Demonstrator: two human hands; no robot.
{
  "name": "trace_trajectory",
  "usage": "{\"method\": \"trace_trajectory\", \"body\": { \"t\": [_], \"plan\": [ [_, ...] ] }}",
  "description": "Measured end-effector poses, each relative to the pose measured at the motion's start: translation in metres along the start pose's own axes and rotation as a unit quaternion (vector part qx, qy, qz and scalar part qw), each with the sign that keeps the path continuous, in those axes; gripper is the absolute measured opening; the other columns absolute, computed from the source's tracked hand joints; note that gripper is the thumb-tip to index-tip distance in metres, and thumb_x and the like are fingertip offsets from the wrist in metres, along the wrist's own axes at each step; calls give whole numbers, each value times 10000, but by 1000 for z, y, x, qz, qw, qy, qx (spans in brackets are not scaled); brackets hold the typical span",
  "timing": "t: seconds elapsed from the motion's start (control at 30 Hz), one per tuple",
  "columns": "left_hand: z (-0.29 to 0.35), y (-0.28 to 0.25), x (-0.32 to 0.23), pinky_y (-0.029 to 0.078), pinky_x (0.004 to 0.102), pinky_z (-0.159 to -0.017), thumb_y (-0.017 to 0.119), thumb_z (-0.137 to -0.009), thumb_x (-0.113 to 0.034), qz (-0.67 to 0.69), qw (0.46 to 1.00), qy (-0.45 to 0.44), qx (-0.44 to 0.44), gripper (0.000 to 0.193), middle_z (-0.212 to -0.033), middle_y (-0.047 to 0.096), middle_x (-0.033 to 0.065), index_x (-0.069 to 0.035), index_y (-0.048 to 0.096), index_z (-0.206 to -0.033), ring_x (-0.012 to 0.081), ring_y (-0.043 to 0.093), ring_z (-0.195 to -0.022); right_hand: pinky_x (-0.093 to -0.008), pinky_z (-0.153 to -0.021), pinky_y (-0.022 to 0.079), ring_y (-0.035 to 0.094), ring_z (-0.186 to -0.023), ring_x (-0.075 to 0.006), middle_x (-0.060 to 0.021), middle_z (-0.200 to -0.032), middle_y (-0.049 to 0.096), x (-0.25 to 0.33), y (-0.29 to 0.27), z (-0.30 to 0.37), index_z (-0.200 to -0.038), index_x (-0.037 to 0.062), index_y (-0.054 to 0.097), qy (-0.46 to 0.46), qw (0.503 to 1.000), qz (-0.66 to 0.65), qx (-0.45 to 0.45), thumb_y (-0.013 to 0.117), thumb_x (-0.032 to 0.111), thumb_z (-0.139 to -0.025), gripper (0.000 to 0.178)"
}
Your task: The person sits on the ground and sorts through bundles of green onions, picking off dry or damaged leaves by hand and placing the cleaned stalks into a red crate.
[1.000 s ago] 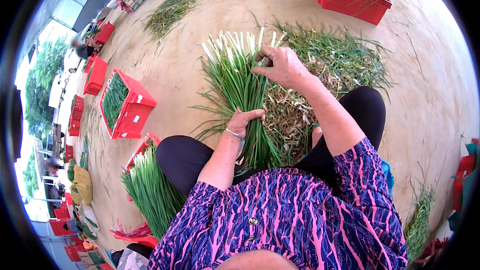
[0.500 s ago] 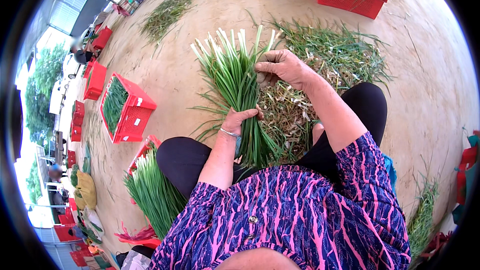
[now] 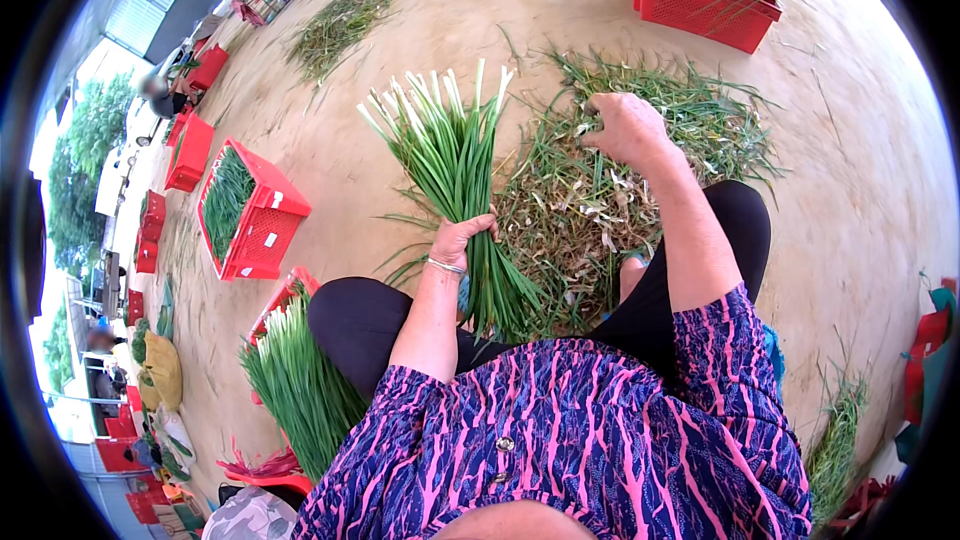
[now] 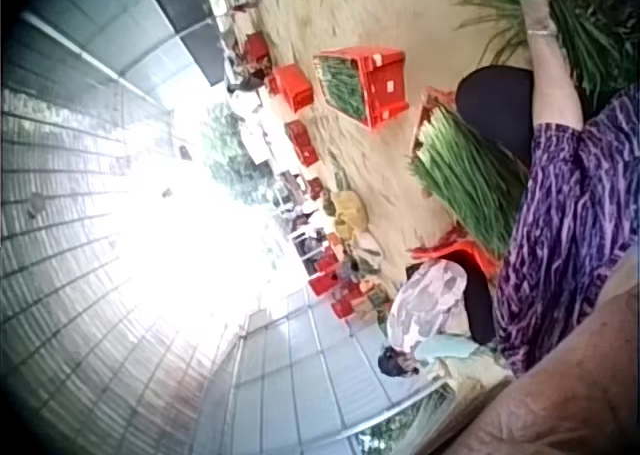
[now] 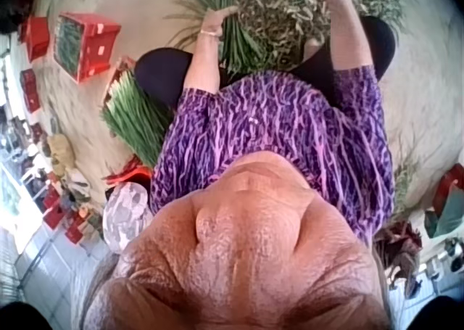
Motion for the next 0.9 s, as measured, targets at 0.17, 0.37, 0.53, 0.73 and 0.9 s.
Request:
{"method": "trace_trajectory", "body": {
  "t": [0.17, 0.37, 0.53, 0.73, 0.9],
  "plan": [
    [4, 22, -3, 527, 288, -603, 751, -728, 18, -43, 997, 7, 60, 255, -826, 663, 70, 3, 647, -960, 159, 634, -667, -405, -738, 501, 589, -745, -326, -119, -783, 572, 67, -32, -1, -962, 46, 660, -211, 945, -94, -231, 709, 194, -783, 237],
    [10, 31, 13, 542, 273, -614, 753, -725, 24, -86, 993, -23, 78, 271, -845, 678, 64, -12, 655, -976, 147, 642, -679, -337, -648, 479, 576, -689, -259, -91, -776, 574, 86, -50, -8, -910, 24, 630, -155, 917, -334, -154, 726, 129, -774, 197],
    [12, 48, 23, 557, 277, -629, 753, -726, 27, -112, 988, -46, 96, 267, -840, 680, 64, -13, 657, -972, 149, 651, -694, -371, -687, 505, 615, -773, -257, -104, -811, 590, 103, -8, -1, -1094, 46, 618, -174, 964, -169, -108, 751, 180, -726, 414],
    [16, 53, 18, 556, 280, -638, 764, -707, 17, -149, 983, -41, 101, 308, -851, 685, 74, -10, 648, -991, 146, 655, -703, -423, -643, 503, 621, -743, -324, -100, -821, 602, 94, 20, 6, -901, 55, 623, -142, 979, -112, -94, 672, 197, -789, 188],
    [20, 62, 12, 549, 276, -651, 733, -728, 19, -82, 988, -44, 122, 360, -902, 687, 89, -2, 619, -1069, 145, 656, -710, -339, -615, 500, 637, -665, -221, -73, -710, 650, 64, 21, -5, -844, 16, 622, -67, 936, -345, -11, 618, 165, -888, 155]
  ]
}}
Point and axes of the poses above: each hand's wrist, its own z-axis away from the middle knuckle, its own y-axis out of the palm, x = y × z, the point moved 10 cm from there along -z, towards the middle knuckle
